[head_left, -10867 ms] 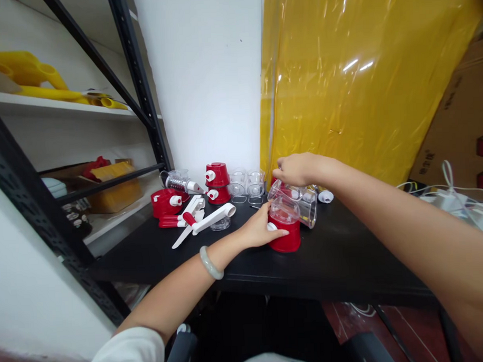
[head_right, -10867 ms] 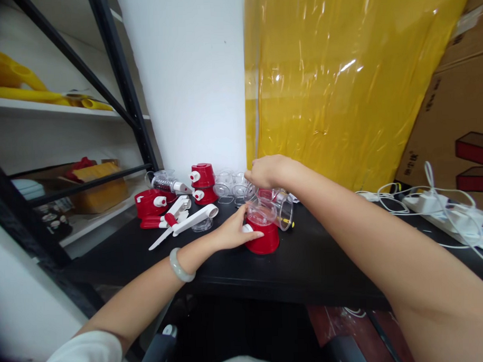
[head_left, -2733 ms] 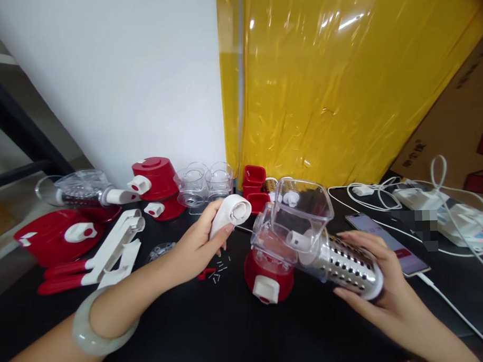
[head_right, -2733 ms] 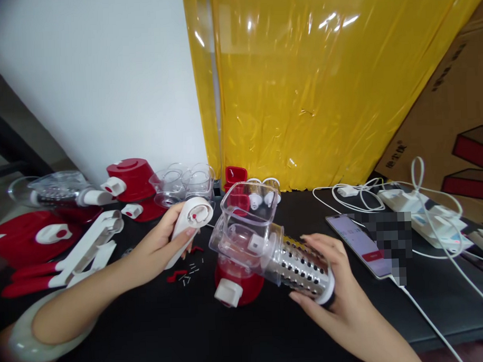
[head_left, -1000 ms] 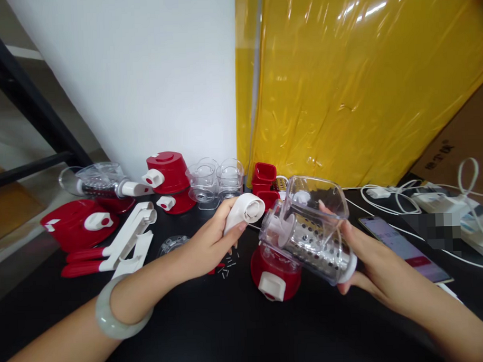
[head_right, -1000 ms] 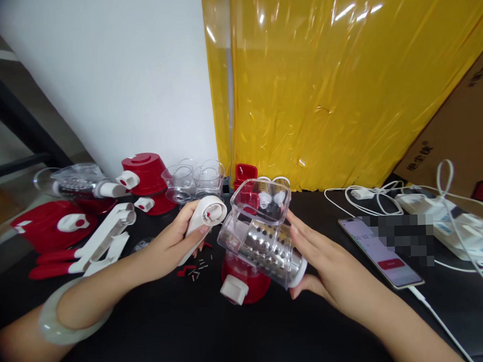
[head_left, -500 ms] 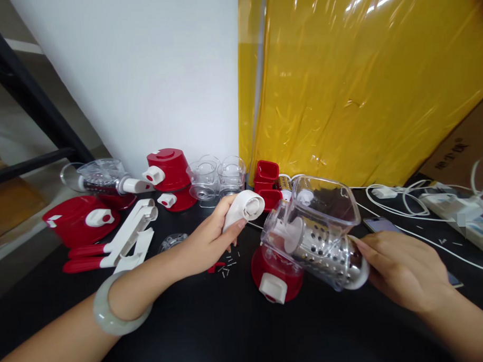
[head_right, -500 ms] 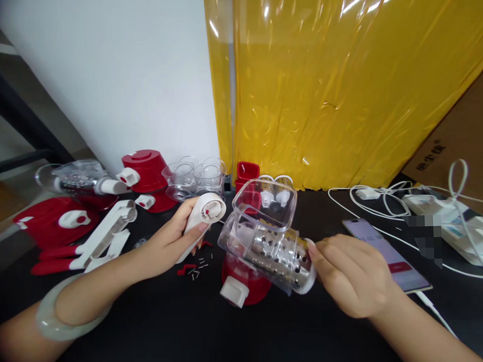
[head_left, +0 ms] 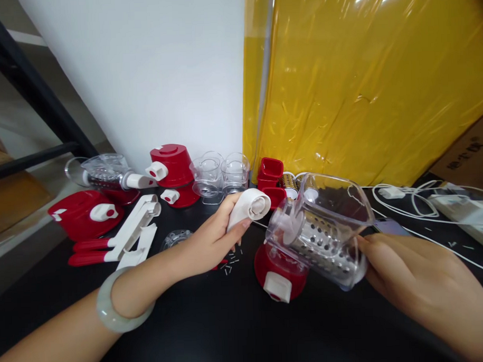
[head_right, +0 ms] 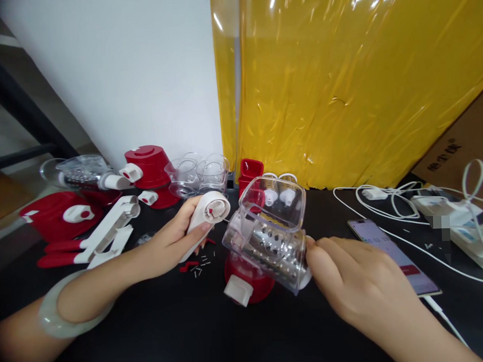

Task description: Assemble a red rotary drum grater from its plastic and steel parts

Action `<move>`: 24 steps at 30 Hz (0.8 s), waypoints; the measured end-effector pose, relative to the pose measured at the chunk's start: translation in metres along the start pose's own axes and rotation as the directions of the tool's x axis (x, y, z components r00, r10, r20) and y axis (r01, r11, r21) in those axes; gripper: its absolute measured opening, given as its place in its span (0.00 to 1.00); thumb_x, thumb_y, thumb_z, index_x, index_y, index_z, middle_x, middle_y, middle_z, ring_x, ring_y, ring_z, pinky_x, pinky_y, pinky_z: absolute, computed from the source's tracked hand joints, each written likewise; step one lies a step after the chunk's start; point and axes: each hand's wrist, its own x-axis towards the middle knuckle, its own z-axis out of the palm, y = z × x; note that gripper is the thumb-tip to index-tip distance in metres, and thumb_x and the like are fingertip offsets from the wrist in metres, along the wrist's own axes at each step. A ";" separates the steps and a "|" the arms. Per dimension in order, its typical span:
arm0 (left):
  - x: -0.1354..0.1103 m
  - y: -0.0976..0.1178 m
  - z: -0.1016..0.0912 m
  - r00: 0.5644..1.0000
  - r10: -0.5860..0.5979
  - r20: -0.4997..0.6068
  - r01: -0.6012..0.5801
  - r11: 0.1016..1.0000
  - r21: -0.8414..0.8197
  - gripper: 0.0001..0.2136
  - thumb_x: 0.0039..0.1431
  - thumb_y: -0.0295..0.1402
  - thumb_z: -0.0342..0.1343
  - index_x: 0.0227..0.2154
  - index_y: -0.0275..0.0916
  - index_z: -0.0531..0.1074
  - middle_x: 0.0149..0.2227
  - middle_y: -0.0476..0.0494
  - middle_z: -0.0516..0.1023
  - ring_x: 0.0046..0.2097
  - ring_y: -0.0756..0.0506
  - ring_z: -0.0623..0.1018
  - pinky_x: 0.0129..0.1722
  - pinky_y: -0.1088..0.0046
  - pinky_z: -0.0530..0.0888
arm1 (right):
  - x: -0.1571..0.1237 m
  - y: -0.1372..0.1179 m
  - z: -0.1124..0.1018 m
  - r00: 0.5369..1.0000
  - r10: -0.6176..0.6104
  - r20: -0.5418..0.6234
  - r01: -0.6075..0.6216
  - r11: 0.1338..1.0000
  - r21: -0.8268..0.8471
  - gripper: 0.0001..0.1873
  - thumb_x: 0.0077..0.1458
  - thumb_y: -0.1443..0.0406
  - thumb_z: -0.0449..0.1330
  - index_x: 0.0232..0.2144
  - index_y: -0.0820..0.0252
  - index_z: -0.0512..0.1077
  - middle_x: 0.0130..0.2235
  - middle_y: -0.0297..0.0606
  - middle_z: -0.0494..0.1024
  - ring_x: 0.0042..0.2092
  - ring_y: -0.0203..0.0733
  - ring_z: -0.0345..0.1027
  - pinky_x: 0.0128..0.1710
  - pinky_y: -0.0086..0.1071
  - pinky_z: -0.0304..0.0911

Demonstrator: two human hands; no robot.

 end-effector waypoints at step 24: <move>0.007 -0.008 -0.018 0.970 0.023 -0.240 0.027 0.979 0.204 0.12 0.65 0.36 0.48 0.49 0.40 0.59 0.33 0.47 0.72 0.35 0.45 0.74 0.37 0.67 0.72 | 0.045 0.039 0.032 0.995 -0.098 0.029 0.100 0.991 -0.086 0.13 0.60 0.70 0.49 0.24 0.58 0.65 0.20 0.33 0.64 0.21 0.37 0.57 0.23 0.32 0.46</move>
